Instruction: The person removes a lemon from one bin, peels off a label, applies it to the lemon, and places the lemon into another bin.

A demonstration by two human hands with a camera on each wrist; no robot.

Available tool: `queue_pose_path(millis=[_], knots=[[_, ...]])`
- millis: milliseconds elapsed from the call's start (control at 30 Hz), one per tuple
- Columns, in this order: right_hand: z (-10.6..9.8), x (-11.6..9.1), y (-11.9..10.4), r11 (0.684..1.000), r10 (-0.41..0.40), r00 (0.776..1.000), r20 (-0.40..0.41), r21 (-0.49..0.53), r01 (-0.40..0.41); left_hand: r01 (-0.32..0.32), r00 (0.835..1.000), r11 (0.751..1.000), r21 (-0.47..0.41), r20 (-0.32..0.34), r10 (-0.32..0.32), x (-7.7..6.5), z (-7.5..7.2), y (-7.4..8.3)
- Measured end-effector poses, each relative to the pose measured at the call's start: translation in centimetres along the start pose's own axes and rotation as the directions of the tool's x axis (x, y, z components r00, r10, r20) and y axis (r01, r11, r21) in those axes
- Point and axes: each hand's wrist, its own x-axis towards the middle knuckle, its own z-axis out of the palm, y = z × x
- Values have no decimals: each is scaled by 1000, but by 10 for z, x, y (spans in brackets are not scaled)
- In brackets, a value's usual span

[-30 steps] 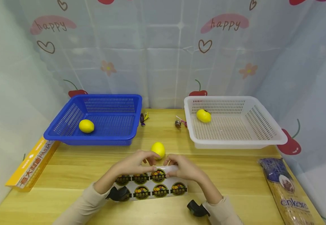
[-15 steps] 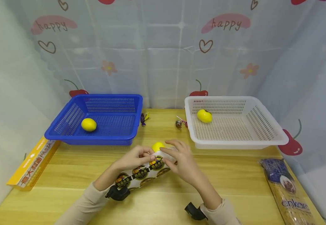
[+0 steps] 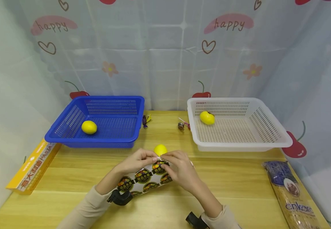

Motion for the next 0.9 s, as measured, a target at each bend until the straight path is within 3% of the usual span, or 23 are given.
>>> queue_pose_path(millis=[500, 900], knots=[[6, -3, 3, 997, -27, 994, -108, 65, 35, -47, 998, 997, 56, 41, 45, 2, 0, 2], [10, -8, -2, 996, 77, 988, -131, 44, -72, -9, 1000, 996, 86, 22, 8, 1, 4, 3]])
